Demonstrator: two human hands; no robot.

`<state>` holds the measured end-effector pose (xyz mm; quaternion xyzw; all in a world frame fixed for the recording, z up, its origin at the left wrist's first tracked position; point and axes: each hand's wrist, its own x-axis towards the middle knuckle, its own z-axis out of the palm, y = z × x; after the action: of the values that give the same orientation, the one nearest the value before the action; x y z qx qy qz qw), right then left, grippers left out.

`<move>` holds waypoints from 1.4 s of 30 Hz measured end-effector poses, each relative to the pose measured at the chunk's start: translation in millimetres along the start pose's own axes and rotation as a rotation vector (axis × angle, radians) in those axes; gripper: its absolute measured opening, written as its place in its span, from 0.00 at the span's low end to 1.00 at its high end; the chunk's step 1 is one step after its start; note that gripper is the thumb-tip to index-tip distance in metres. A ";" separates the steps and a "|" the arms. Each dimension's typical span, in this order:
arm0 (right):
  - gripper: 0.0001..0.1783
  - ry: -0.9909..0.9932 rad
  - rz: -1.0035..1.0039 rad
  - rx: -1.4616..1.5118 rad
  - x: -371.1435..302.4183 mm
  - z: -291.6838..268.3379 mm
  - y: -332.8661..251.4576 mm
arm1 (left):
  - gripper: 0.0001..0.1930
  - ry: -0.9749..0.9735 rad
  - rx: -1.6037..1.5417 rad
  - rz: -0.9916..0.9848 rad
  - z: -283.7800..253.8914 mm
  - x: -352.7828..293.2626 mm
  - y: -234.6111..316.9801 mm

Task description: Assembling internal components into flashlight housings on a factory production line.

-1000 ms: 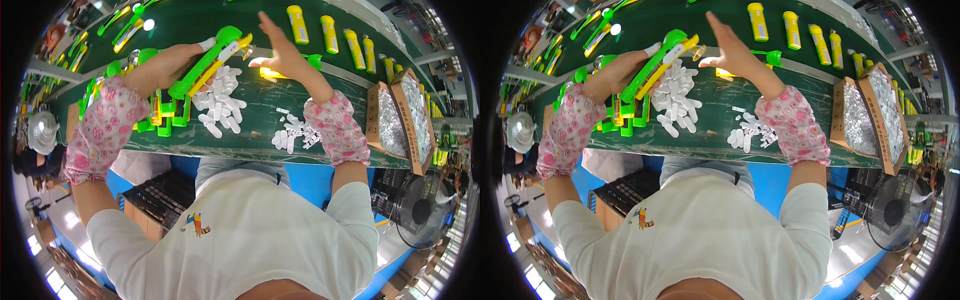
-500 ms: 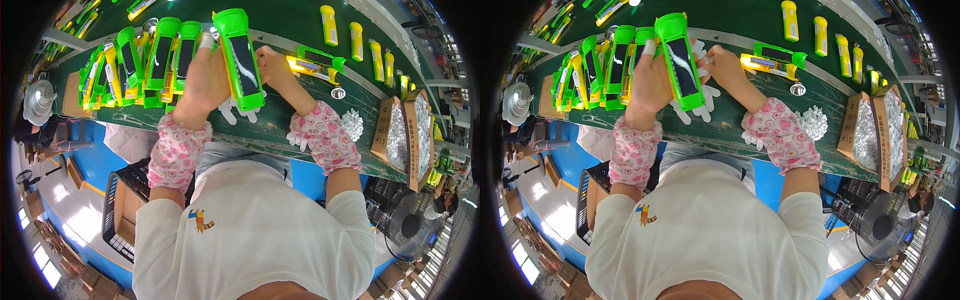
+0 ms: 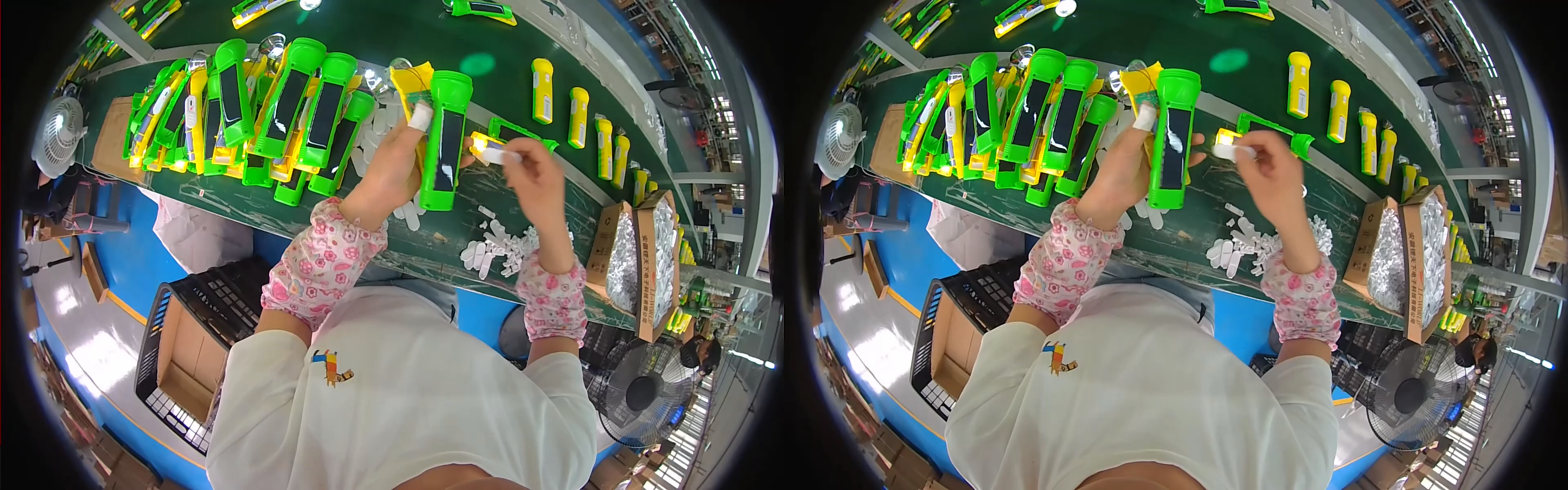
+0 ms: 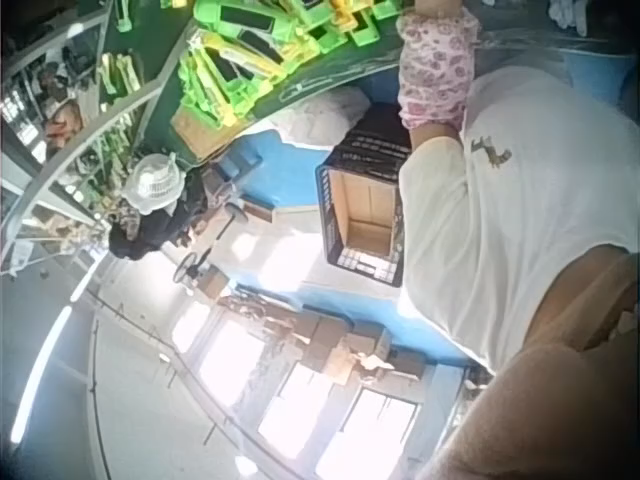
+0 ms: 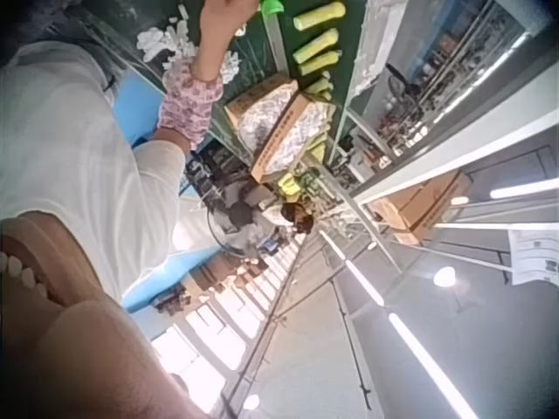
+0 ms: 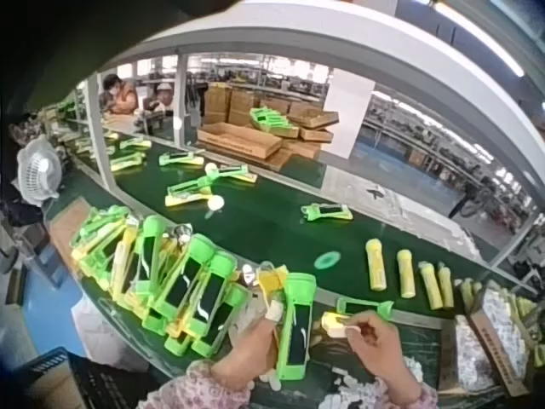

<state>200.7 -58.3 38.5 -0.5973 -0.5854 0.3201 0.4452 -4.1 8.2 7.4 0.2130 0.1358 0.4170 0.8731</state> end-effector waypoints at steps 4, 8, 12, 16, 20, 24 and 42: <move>0.07 -0.147 -0.435 -0.195 19.0 -11.7 -69.2 | 0.25 -0.186 -0.066 -0.037 11.9 -3.0 -7.0; 0.06 -0.407 -0.494 -0.423 30.5 2.0 -105.2 | 0.29 -0.338 0.067 -0.031 12.6 -7.7 -11.3; 0.10 -0.554 -0.363 -0.457 37.5 -7.2 -120.0 | 0.32 -0.356 0.092 -0.039 10.8 -8.6 -10.6; 0.15 -0.612 -0.235 -0.378 42.3 -13.4 -117.5 | 0.33 -0.312 0.172 -0.133 17.9 -8.5 -6.4; 0.18 -0.425 -0.257 -0.344 37.2 -6.5 -101.6 | 0.26 -0.267 0.091 -0.102 13.7 -2.6 -11.5; 0.41 -0.036 -0.306 -0.612 -8.3 1.5 -95.3 | 0.22 -0.229 0.015 -0.038 11.1 -4.6 -15.1; 0.20 0.142 -0.169 -0.060 -39.3 32.6 -16.3 | 0.15 0.143 0.053 0.067 33.5 -0.4 -28.8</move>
<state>160.2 -93.1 34.8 -0.5799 -0.6100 0.2208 0.4929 28.8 -16.9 22.6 0.2098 0.2017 0.4563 0.8409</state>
